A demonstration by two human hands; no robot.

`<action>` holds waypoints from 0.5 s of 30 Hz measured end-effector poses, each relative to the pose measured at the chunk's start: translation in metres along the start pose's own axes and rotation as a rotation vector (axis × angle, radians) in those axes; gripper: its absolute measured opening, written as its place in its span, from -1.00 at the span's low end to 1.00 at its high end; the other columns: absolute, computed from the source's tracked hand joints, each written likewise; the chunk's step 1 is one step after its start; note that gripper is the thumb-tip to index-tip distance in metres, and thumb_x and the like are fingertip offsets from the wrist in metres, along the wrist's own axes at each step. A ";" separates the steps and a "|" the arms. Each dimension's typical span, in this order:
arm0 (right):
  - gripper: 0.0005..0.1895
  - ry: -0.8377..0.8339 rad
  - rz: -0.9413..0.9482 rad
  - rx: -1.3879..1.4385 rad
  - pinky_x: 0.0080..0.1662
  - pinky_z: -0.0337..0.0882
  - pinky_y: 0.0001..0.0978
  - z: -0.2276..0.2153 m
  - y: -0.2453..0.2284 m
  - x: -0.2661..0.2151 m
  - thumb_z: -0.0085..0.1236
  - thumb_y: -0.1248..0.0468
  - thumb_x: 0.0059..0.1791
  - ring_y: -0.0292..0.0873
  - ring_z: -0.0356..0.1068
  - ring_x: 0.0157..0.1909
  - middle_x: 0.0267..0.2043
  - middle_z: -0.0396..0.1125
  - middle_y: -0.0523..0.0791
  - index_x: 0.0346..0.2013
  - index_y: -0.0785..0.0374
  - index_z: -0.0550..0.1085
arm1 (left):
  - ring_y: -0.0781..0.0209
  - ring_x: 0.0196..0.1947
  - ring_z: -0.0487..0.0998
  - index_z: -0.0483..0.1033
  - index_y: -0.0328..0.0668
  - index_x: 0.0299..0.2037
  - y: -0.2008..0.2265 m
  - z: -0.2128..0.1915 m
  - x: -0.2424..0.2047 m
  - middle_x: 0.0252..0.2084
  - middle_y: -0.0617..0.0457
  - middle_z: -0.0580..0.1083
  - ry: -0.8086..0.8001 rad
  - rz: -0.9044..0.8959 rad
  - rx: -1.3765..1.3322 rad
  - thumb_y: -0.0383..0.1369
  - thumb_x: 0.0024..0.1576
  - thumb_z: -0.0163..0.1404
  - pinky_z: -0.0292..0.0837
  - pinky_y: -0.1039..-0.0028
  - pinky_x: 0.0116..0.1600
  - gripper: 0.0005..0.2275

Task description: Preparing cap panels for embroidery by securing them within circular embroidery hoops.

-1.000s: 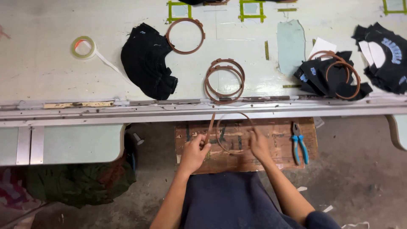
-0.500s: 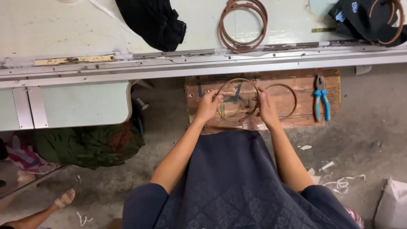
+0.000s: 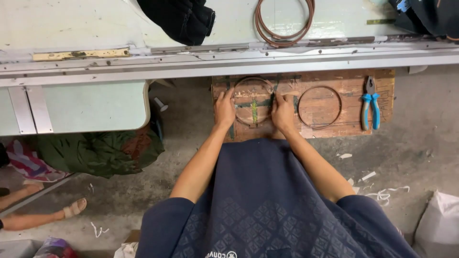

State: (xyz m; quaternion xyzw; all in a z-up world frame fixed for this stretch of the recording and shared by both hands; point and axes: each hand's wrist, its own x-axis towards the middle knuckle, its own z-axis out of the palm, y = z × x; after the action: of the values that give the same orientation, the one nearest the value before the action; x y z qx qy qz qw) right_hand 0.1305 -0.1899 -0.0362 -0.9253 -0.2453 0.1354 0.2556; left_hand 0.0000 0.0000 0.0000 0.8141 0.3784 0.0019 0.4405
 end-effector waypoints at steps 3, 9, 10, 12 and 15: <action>-0.71 -0.032 0.005 -0.008 -0.28 0.41 0.04 0.001 -0.007 -0.002 -0.04 0.33 -0.06 0.26 0.36 -0.22 -0.26 0.26 0.09 -0.05 0.19 0.47 | -0.39 -0.28 0.43 0.28 -0.18 0.18 -0.007 0.004 0.006 -0.09 -0.25 0.31 -0.015 0.032 -0.051 -0.49 0.24 -0.26 0.49 0.06 -0.25 -0.70; -0.52 -0.021 -0.161 -0.212 -0.32 0.43 -0.21 -0.015 -0.019 -0.024 -0.12 0.38 -0.05 0.13 0.37 -0.28 -0.26 0.17 0.00 0.18 0.40 0.26 | -0.36 -0.12 0.45 0.32 -0.02 0.14 -0.019 0.003 0.009 -0.02 -0.21 0.34 -0.119 0.032 0.147 -0.39 0.18 -0.14 0.47 -0.04 -0.13 -0.70; -0.52 -0.020 -0.163 -0.212 -0.32 0.43 -0.21 -0.014 -0.019 -0.020 -0.12 0.38 -0.05 0.13 0.37 -0.28 -0.26 0.17 0.00 0.18 0.40 0.26 | -0.36 -0.12 0.45 0.32 -0.02 0.14 -0.012 -0.003 0.011 -0.02 -0.21 0.34 -0.116 0.033 0.147 -0.39 0.18 -0.14 0.47 -0.04 -0.13 -0.70; -0.47 -0.071 -0.189 -0.340 -0.24 0.46 -0.23 -0.011 -0.017 -0.015 -0.10 0.36 -0.09 0.07 0.37 -0.20 -0.20 0.15 -0.01 0.18 0.47 0.21 | -0.25 -0.15 0.50 0.36 0.04 0.08 0.000 -0.014 0.013 -0.06 -0.10 0.37 -0.137 0.034 0.247 -0.39 0.14 -0.12 0.50 0.05 -0.12 -0.71; -0.41 -0.096 -0.231 -0.455 -0.16 0.43 -0.32 -0.015 -0.024 -0.014 -0.05 0.36 -0.15 0.05 0.31 -0.16 -0.19 0.15 0.01 0.15 0.57 0.19 | -0.08 -0.20 0.52 0.49 0.14 -0.07 0.001 -0.014 0.043 -0.22 0.05 0.40 -0.115 0.123 0.290 -0.24 0.11 -0.09 0.52 0.18 -0.19 -0.78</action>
State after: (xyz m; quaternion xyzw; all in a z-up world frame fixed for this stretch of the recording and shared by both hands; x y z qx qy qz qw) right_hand 0.1150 -0.1847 -0.0092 -0.9173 -0.3855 0.0904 0.0429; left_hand 0.0260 0.0364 -0.0049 0.8895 0.2984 -0.0724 0.3384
